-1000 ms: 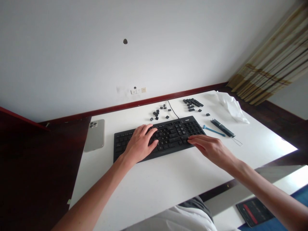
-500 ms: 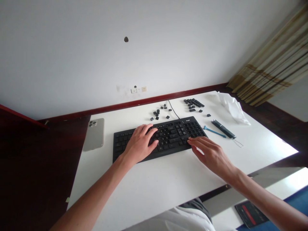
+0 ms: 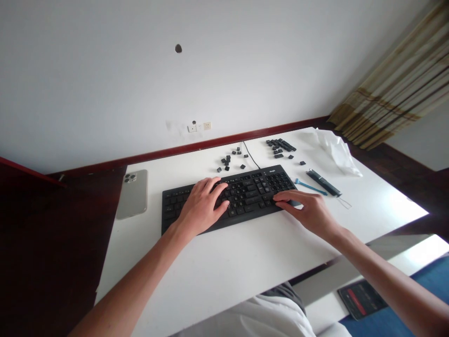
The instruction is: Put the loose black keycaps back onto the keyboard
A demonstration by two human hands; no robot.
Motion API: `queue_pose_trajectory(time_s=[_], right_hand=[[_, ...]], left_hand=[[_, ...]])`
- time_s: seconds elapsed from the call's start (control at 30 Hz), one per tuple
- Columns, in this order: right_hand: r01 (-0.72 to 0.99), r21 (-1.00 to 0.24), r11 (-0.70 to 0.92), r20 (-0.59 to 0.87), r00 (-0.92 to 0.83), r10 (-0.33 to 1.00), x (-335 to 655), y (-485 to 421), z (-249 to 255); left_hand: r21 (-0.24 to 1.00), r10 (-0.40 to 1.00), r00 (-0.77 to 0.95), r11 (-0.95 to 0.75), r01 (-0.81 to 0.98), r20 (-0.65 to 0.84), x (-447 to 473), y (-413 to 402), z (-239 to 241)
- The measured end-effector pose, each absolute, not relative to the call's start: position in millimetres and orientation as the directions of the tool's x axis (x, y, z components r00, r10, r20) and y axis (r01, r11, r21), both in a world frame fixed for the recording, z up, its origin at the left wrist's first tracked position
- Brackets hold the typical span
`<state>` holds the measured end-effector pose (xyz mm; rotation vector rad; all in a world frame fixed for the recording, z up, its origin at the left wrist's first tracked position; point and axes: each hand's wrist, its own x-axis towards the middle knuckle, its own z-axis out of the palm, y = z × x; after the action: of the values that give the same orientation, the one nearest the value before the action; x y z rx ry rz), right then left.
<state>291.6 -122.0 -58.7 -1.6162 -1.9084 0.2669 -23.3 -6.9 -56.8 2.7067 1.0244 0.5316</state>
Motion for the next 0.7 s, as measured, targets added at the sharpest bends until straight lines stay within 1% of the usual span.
queue_pose_trajectory(time_s=[0.07, 0.23, 0.33, 0.53, 0.7], right_hand=[[0.824, -0.509, 0.250, 0.323, -0.086, 0.942, 290.9, -120.9, -57.7], [0.844, -0.414, 0.342, 0.355, -0.196, 0.914, 292.4, -117.3, -51.8], [0.850, -0.386, 0.359, 0.376, -0.210, 0.902, 294.8, -116.2, -50.5], [0.831, -0.391, 0.396, 0.377, -0.248, 0.892, 298.0, -115.6, -51.3], [0.825, -0.399, 0.401, 0.398, -0.238, 0.886, 296.5, -115.7, -50.8]], left_hand=[[0.300, 0.671, 0.697, -0.740, 0.603, 0.254, -23.1, -7.0, -56.2], [0.316, 0.667, 0.694, -0.743, 0.590, 0.270, -23.4, -7.3, -55.7], [0.321, 0.670, 0.692, -0.740, 0.591, 0.269, -24.0, -7.4, -56.3], [0.317, 0.670, 0.692, -0.739, 0.594, 0.266, -23.5, -7.2, -56.3], [0.302, 0.671, 0.697, -0.739, 0.602, 0.254, -23.4, -7.3, -55.7]])
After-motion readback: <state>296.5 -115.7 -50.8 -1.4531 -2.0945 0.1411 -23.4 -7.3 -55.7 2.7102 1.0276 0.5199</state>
